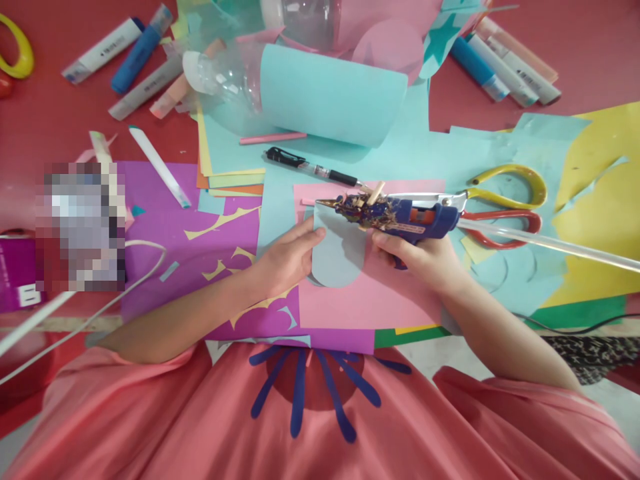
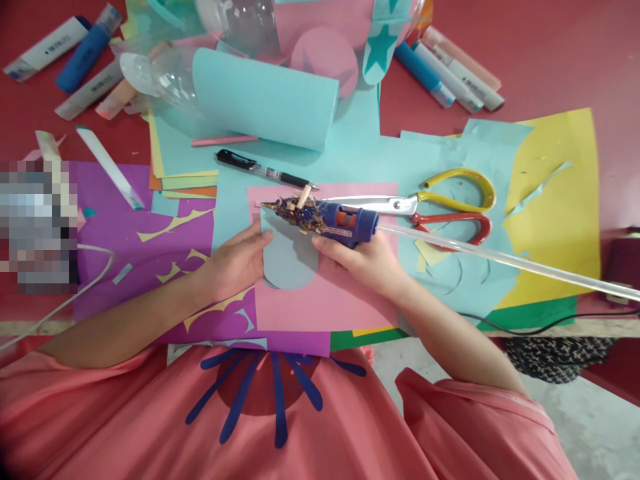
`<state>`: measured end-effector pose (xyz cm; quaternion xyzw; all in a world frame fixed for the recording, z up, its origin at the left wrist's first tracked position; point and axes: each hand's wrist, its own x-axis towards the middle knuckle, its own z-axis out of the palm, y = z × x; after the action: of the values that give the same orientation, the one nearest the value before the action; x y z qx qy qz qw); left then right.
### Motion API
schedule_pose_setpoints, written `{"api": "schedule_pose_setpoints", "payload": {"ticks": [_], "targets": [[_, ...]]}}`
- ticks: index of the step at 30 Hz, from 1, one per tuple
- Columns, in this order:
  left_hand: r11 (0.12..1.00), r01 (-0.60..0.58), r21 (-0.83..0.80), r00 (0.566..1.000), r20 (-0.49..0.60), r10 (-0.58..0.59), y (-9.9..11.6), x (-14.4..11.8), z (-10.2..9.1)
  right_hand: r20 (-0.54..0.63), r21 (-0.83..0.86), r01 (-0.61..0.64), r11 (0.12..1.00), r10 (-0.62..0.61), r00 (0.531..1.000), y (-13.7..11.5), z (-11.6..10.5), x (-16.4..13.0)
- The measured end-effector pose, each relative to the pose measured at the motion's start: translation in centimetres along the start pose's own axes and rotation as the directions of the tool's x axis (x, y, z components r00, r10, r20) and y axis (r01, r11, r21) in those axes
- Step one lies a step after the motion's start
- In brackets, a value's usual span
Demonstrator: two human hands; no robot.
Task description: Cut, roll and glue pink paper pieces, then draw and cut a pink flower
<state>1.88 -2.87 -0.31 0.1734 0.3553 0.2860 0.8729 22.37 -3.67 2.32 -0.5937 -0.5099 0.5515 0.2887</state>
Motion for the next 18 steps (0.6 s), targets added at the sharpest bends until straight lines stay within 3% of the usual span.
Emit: {"api": "schedule_pose_setpoints", "payload": {"ticks": [8,18], "targets": [[1.0,-0.007,0.001,1.0,0.0,0.007,0.06,-0.04,0.16,-0.006,-0.006,0.014,1.0,-0.014,1.0,0.15,-0.05,0.04],[1.0,-0.004,-0.002,1.0,-0.028,0.004,0.35,-0.12,0.62,-0.026,0.008,-0.079,0.997,0.079,0.997,-0.17,-0.05,0.02]]}}
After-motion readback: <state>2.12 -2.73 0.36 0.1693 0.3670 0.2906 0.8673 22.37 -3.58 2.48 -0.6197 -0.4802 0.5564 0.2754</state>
